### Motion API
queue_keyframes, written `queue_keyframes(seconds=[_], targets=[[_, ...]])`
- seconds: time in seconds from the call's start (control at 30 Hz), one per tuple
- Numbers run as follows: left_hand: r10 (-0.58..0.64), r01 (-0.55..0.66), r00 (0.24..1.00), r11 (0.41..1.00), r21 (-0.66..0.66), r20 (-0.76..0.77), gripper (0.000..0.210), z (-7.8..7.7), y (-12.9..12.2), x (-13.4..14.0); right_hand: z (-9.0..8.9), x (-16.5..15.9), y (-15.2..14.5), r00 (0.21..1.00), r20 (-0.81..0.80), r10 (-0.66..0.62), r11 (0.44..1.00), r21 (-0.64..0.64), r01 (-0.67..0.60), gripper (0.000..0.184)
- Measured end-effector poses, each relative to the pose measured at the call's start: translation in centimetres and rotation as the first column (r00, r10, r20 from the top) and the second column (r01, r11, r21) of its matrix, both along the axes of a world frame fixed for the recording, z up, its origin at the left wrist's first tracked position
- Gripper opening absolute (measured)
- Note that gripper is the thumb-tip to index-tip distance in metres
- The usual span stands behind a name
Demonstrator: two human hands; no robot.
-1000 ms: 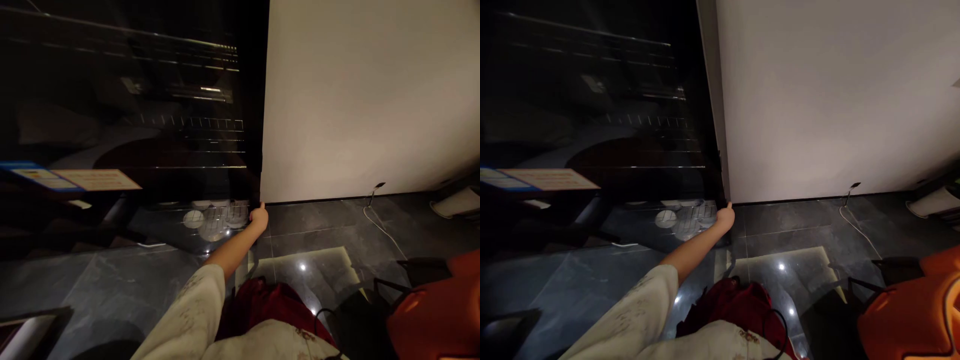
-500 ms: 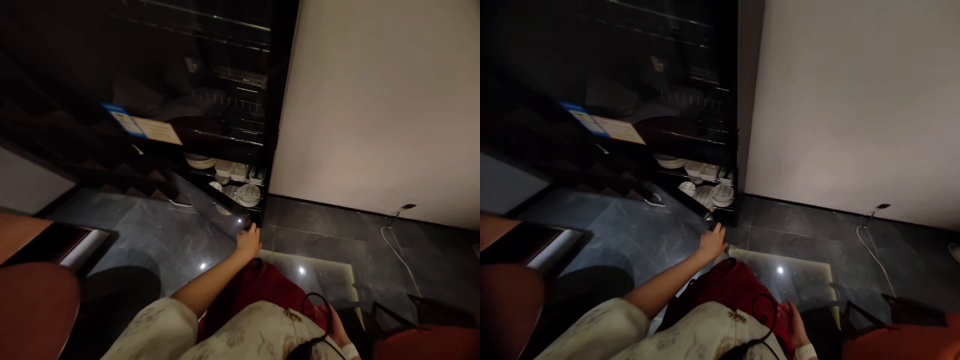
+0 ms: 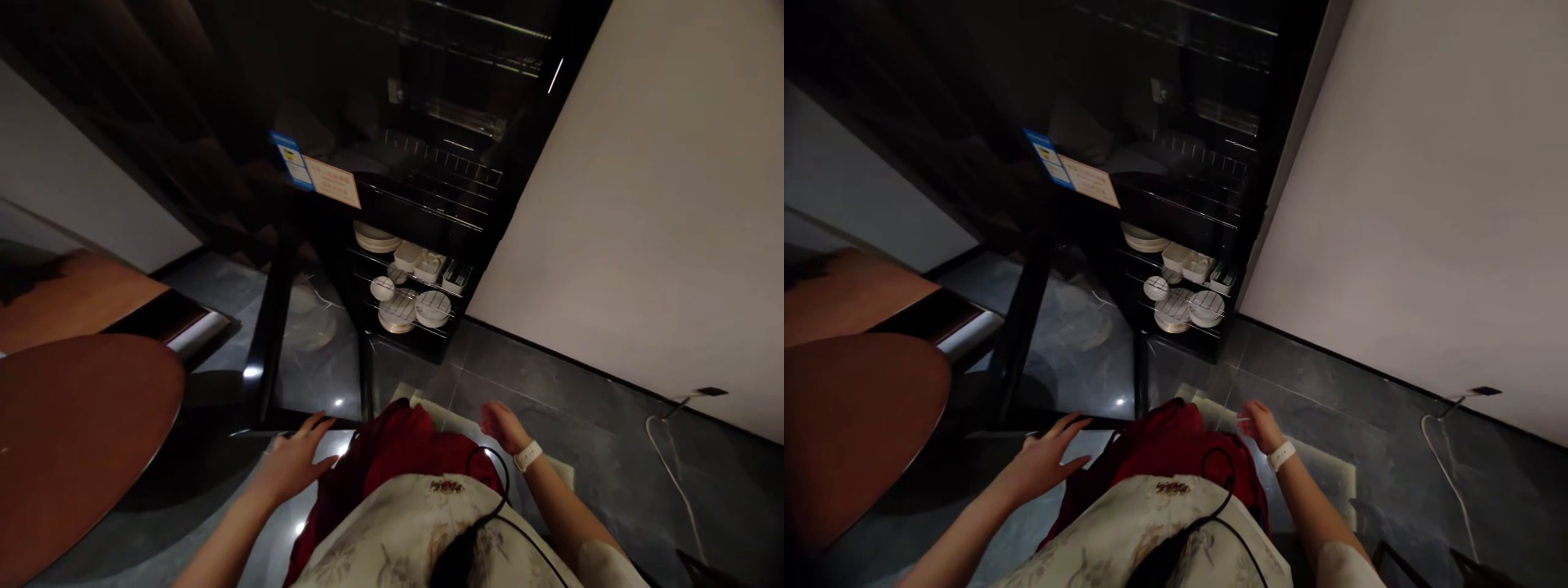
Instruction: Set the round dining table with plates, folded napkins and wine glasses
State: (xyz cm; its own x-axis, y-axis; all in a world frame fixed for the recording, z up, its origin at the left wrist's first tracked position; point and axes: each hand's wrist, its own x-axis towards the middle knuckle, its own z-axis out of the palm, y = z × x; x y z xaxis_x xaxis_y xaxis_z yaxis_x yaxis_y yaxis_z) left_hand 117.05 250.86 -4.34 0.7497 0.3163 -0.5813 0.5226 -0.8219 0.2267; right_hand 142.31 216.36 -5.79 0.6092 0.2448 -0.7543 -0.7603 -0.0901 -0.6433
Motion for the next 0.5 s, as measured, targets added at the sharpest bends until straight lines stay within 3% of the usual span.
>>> queue_keyframes(seconds=[0.07, 0.13, 0.23, 0.37, 0.5], targets=[[0.057, -0.065, 0.995, 0.992, -0.105, -0.081, 0.070, 0.4, 0.6, 0.3, 0.4, 1.8, 2.5, 0.990, 0.089, 0.113, 0.993, -0.039, -0.110, 0.025], [0.054, -0.078, 0.995, 0.946, -0.313, -0.086, 0.071, 1.1, 0.7, 2.2, 1.1, 3.4, 5.4, 0.937, 0.224, 0.267, 0.963, -0.099, -0.251, 0.025], [0.038, 0.022, 0.994, 0.857, -0.515, 0.106, 0.068, 2.4, 0.9, 8.1, 2.1, 5.7, 9.7, 0.796, 0.405, 0.450, 0.893, -0.191, -0.407, 0.024], [-0.053, 0.218, 0.937, 0.861, -0.460, 0.344, 0.066, 4.1, 3.0, 18.0, 2.5, 8.8, 14.8, 0.582, 0.591, 0.559, 0.825, -0.326, -0.462, 0.025], [-0.278, 0.457, 0.855, 0.804, -0.381, 0.438, 0.063, 5.1, 6.8, 25.7, 2.3, 13.3, 19.9, 0.391, 0.688, 0.612, 0.791, -0.549, -0.272, 0.033]])
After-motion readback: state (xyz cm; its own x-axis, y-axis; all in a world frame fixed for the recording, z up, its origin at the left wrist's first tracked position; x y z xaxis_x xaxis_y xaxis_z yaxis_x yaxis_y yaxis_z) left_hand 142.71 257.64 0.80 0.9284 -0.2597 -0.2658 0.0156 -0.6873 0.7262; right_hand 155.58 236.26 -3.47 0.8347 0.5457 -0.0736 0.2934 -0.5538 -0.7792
